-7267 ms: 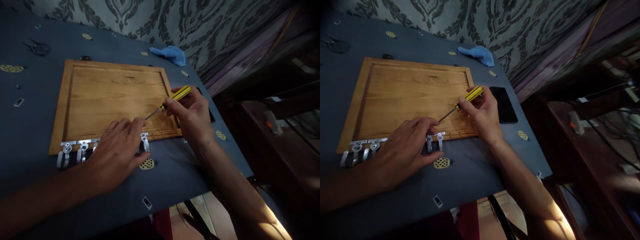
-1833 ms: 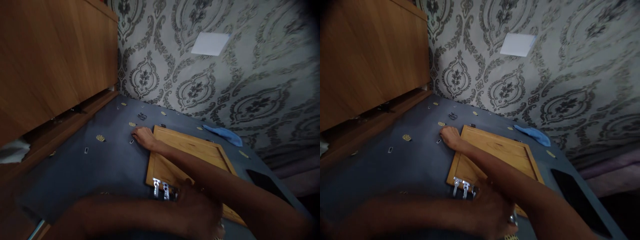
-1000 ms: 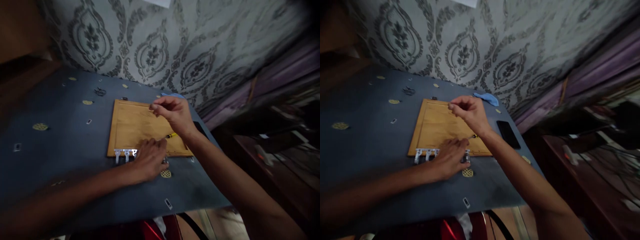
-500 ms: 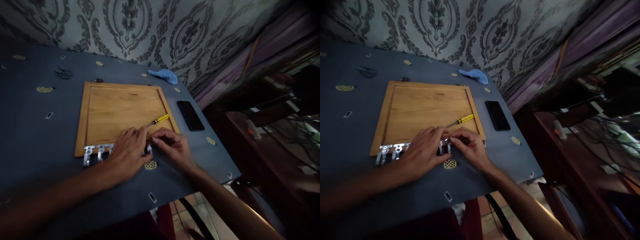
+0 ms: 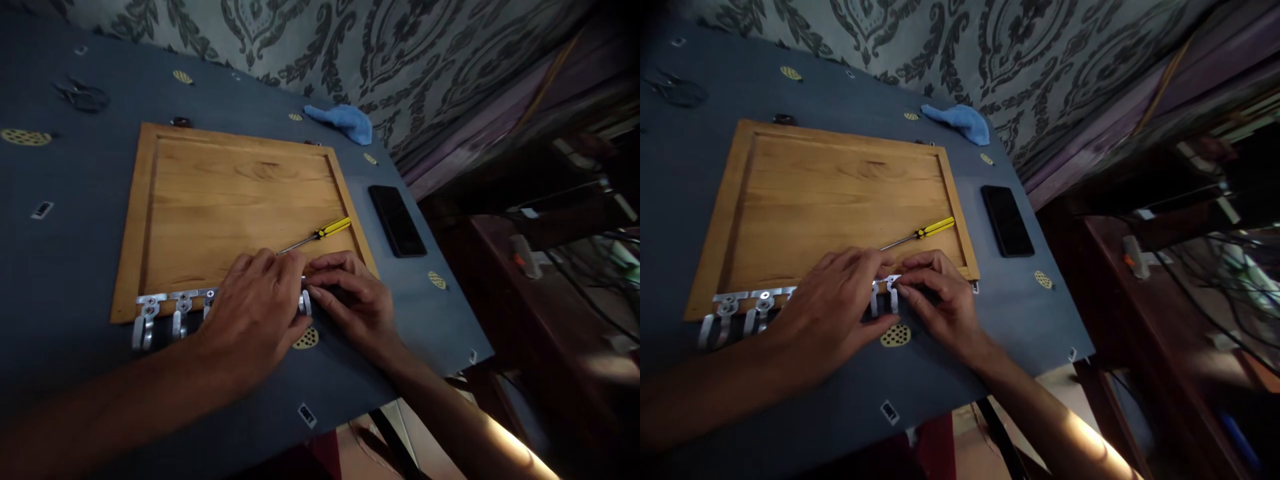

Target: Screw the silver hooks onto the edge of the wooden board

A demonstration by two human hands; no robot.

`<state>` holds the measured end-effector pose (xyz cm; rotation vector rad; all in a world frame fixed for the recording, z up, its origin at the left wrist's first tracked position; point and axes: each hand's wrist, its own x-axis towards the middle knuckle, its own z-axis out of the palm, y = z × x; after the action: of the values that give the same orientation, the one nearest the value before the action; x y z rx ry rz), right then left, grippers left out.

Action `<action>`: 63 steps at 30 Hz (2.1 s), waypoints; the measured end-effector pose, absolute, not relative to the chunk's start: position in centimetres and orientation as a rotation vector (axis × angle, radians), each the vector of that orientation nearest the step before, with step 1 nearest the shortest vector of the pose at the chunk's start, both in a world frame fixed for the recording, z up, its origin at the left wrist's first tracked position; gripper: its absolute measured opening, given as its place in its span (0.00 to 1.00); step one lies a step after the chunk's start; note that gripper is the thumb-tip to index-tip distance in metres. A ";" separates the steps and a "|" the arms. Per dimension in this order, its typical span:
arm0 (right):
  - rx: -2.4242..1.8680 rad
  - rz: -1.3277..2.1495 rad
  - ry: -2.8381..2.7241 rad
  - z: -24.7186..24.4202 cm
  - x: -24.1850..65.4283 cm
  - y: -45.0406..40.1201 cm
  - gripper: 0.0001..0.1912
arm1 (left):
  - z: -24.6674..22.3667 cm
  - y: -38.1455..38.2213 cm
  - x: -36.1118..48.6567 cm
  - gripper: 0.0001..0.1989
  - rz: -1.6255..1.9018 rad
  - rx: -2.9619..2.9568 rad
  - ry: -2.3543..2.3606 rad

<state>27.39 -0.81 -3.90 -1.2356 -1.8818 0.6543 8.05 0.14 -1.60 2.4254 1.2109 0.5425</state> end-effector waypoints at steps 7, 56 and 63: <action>-1.223 0.631 -1.949 -3.9 27.6 -0.6 0.05 | -1.8 0.0 8.1 0.22 0.562 2.445 1.220; -1.097 0.558 -2.113 -3.2 27.6 0.2 0.05 | -1.7 0.1 7.8 0.18 0.553 2.503 1.180; -1.070 0.555 -2.134 -3.2 27.6 0.2 0.04 | -1.8 0.0 7.8 0.19 0.570 2.520 1.176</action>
<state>27.58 0.21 -3.21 -1.0705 -2.1345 0.5553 7.80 -0.04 -1.79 2.5195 1.1759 0.5702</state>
